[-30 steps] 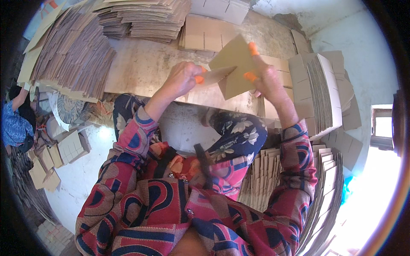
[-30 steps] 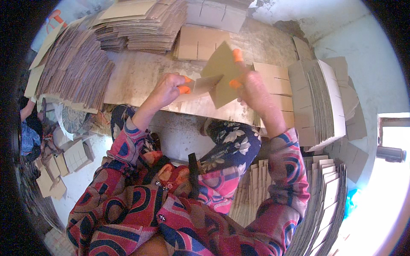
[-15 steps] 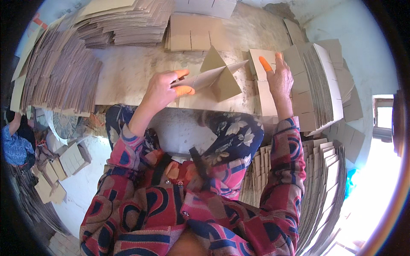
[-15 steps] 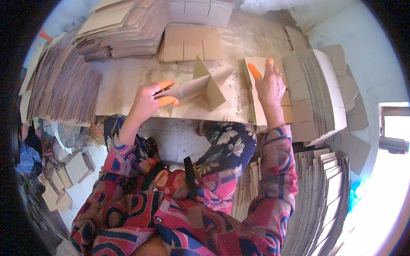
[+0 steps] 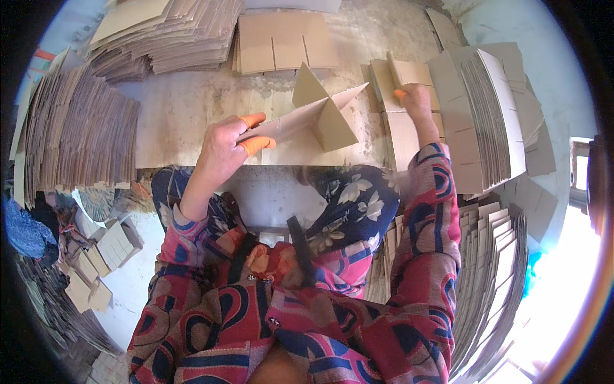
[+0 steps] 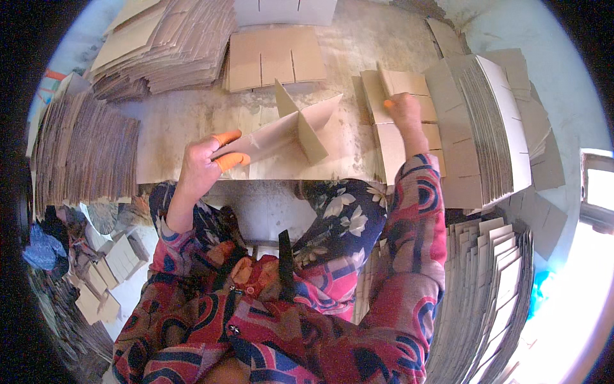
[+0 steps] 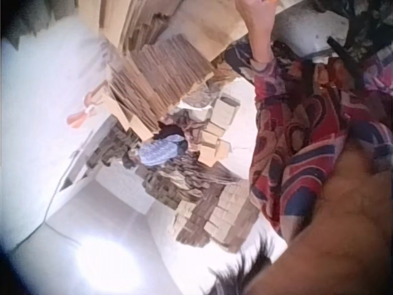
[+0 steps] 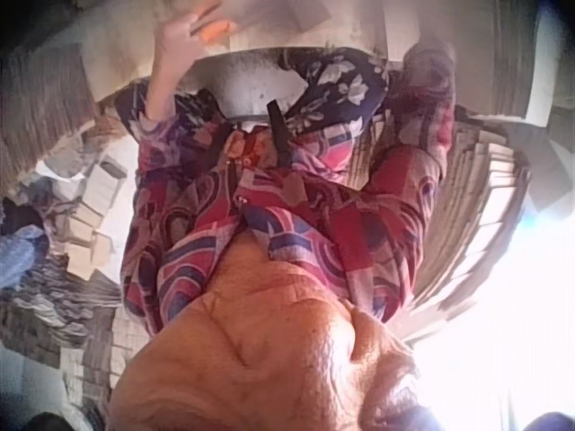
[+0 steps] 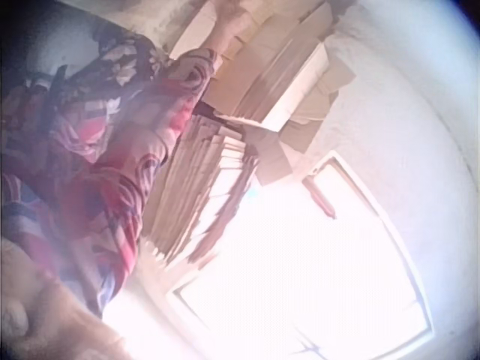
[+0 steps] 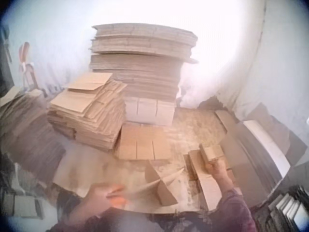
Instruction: The person repeatedly picks up stacks of pre-scored cardboard sheets, separates them along the score lines, and places the separated pieces into a pile on the table. The process is continuous and repetitive.
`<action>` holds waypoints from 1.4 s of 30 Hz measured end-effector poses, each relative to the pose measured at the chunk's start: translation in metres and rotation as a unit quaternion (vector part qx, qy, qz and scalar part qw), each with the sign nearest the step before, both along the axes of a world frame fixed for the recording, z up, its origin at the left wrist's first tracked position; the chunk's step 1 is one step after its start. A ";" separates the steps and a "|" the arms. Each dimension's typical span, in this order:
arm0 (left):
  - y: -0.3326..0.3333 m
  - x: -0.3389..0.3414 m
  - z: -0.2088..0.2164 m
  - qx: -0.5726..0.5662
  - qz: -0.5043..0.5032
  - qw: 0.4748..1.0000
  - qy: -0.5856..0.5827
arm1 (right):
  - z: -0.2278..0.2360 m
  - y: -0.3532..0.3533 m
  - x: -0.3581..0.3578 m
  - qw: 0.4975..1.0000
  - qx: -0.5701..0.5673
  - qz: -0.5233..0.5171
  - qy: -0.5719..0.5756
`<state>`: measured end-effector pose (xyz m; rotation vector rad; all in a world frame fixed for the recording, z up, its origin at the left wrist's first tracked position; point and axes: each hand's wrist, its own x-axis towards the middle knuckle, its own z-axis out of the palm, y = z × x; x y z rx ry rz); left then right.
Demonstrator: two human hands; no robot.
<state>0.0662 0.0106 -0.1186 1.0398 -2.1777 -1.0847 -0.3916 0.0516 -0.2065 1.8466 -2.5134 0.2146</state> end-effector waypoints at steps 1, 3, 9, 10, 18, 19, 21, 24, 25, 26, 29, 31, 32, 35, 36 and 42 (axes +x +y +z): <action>0.000 -0.001 -0.002 0.001 -0.001 1.000 0.008 | 0.007 0.002 -0.008 1.000 -0.016 -0.022 -0.012; 0.002 0.003 0.001 -0.002 0.010 1.000 0.018 | 0.026 0.006 0.000 0.989 -0.073 -0.086 0.097; 0.004 0.010 0.000 -0.069 0.020 0.996 0.047 | 0.191 0.030 0.092 0.918 -0.389 0.037 0.058; 0.006 0.016 0.002 -0.068 0.031 0.997 0.037 | 0.211 0.032 0.113 0.902 -0.426 0.072 -0.006; 0.002 0.005 -0.008 -0.131 0.040 0.989 0.050 | 0.267 0.056 0.198 0.877 -0.356 0.159 -0.282; 0.002 0.003 -0.012 -0.127 0.041 0.989 0.066 | 0.265 0.057 0.201 0.879 -0.329 0.150 -0.311; 0.002 0.004 -0.014 -0.119 0.043 0.987 0.098 | 0.264 0.058 0.209 0.878 -0.272 0.134 -0.370; 0.003 0.004 -0.012 -0.094 0.021 0.993 0.063 | 0.258 0.055 0.209 0.902 -0.233 0.145 -0.334; 0.003 0.003 -0.013 -0.097 0.019 0.993 0.067 | 0.254 0.054 0.207 0.912 -0.216 0.149 -0.316; 0.003 0.003 -0.014 -0.100 0.018 0.992 0.070 | 0.248 0.049 0.209 0.910 -0.240 0.177 -0.287; 0.005 0.001 -0.014 -0.101 0.017 0.992 0.074 | 0.242 0.050 0.228 0.908 -0.163 0.143 -0.358; 0.006 0.000 -0.012 -0.107 0.019 0.992 0.069 | 0.232 0.049 0.237 0.919 -0.145 0.155 -0.332; 0.006 -0.001 -0.011 -0.114 0.019 0.991 0.063 | 0.220 0.047 0.235 0.924 -0.136 0.180 -0.309; 0.006 -0.003 -0.009 -0.118 0.028 0.991 0.054 | 0.198 0.046 0.242 0.923 -0.137 0.225 -0.279; 0.005 -0.005 -0.009 -0.118 0.030 0.991 0.053 | 0.190 0.044 0.241 0.923 -0.156 0.235 -0.261; -0.002 -0.002 -0.017 -0.128 0.044 0.987 0.089 | 0.212 0.046 0.249 0.942 -0.051 0.172 -0.283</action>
